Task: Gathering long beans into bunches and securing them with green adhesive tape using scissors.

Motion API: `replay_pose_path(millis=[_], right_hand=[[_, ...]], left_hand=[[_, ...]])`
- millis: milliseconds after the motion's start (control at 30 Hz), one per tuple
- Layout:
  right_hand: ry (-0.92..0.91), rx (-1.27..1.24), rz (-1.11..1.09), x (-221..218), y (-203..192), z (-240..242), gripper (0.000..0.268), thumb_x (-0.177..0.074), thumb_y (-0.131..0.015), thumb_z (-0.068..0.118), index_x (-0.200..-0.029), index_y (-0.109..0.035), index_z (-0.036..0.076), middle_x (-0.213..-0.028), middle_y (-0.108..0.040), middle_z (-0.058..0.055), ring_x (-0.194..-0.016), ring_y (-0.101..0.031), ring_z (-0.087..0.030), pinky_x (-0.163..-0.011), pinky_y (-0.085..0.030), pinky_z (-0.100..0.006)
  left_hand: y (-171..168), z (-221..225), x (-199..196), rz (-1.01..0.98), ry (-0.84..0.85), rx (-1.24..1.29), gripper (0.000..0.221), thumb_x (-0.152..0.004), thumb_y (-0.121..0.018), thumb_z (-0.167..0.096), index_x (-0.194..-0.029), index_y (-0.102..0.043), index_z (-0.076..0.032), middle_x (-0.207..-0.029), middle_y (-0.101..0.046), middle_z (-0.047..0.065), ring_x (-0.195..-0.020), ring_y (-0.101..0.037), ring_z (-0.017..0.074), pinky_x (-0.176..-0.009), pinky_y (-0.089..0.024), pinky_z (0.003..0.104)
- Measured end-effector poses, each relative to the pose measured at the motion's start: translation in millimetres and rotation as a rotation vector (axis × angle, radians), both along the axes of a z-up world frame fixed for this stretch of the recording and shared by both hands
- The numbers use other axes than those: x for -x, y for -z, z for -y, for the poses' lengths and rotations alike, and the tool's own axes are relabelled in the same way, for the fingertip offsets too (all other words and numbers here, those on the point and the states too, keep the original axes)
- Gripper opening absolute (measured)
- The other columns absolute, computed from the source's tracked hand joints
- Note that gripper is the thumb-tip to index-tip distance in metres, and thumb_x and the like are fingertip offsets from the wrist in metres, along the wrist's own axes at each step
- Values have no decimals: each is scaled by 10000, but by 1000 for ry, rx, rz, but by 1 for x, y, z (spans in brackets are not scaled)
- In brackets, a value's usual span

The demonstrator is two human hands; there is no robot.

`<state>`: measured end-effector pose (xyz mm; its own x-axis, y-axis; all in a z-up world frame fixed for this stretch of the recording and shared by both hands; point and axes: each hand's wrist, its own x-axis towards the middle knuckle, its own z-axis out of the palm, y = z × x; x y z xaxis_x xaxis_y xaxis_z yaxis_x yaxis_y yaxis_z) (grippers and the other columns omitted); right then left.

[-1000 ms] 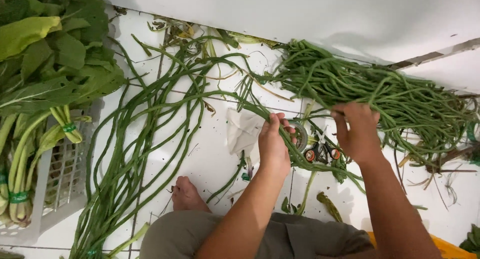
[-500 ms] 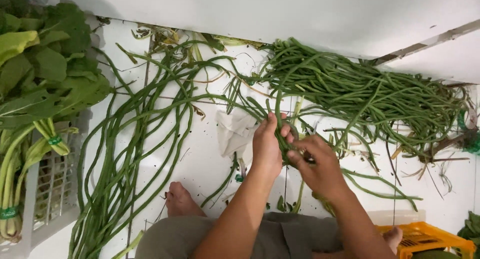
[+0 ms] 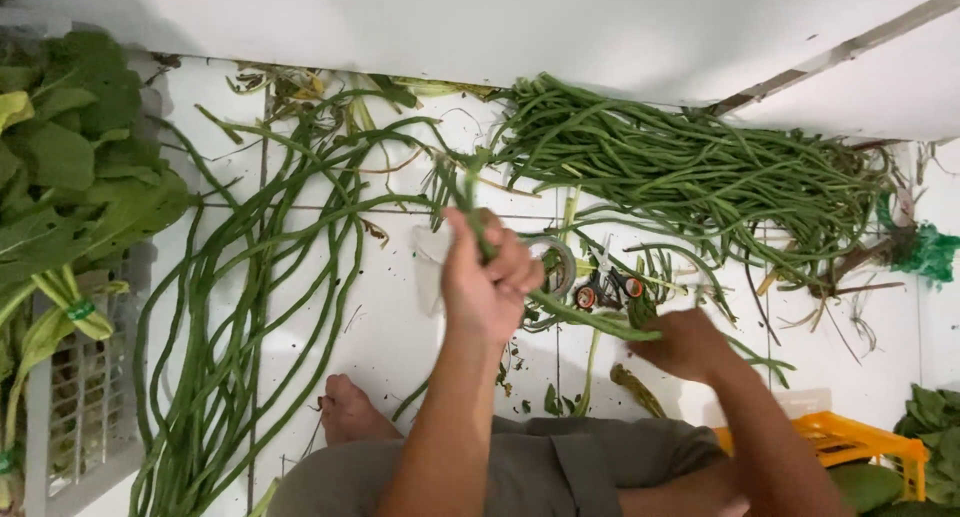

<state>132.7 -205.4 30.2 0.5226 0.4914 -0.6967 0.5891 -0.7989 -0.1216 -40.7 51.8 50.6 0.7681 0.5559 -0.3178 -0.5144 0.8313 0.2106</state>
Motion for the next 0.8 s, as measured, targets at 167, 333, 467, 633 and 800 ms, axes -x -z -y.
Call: replay_pose_path(millis=[167, 333, 467, 633, 800], right_hand=[[192, 153, 416, -61, 1, 132, 276, -882, -711, 356, -952, -851, 130, -782, -804, -158, -808, -730, -344, -786, -548, -438], [-151, 142, 1172, -109, -10, 242, 586, -1309, -682, 535, -785, -702, 273, -507, -480, 122, -459, -438, -36, -638, -389, -183], [-65, 751, 662, -137, 18, 259, 742, -726, -725, 885, -1274, -436, 475, -1393, -422, 70, -1350, -429, -332, -1033, -339, -533], [180, 232, 194, -81, -36, 55, 825, -855, -742, 483, -1568, -415, 230, -1636, -406, -93, -1498, -418, -287, -1191, -408, -490], [150, -501, 256, -61, -32, -89, 454, -1091, -561, 207, -1514, -514, 49, -1421, -549, -210, -1360, -493, -441, -1099, -433, -628]], left_hand=[[-3, -1, 6, 44, -85, -22, 495, -1004, -409, -622, -733, -472, -213, -510, -293, -91, -405, -275, 82, -413, -343, 244], [-16, 17, -12, -262, 2, 187, 424, -1079, -551, -359, -709, -450, -178, -501, -352, -62, -434, -309, 94, -483, -326, 274], [-13, 42, -27, -563, 237, 297, 246, -1042, -612, -303, -1234, -626, -150, -563, -396, -78, -476, -352, 65, -513, -387, 213], [6, 60, -40, -651, 297, 239, 336, -988, -643, -320, -1255, -633, -116, -544, -351, -39, -479, -335, 106, -574, -422, 298], [34, 66, -41, -487, 144, 256, 368, -977, -703, -290, -793, -417, -150, -556, -298, -16, -441, -387, 161, -502, -393, 315]])
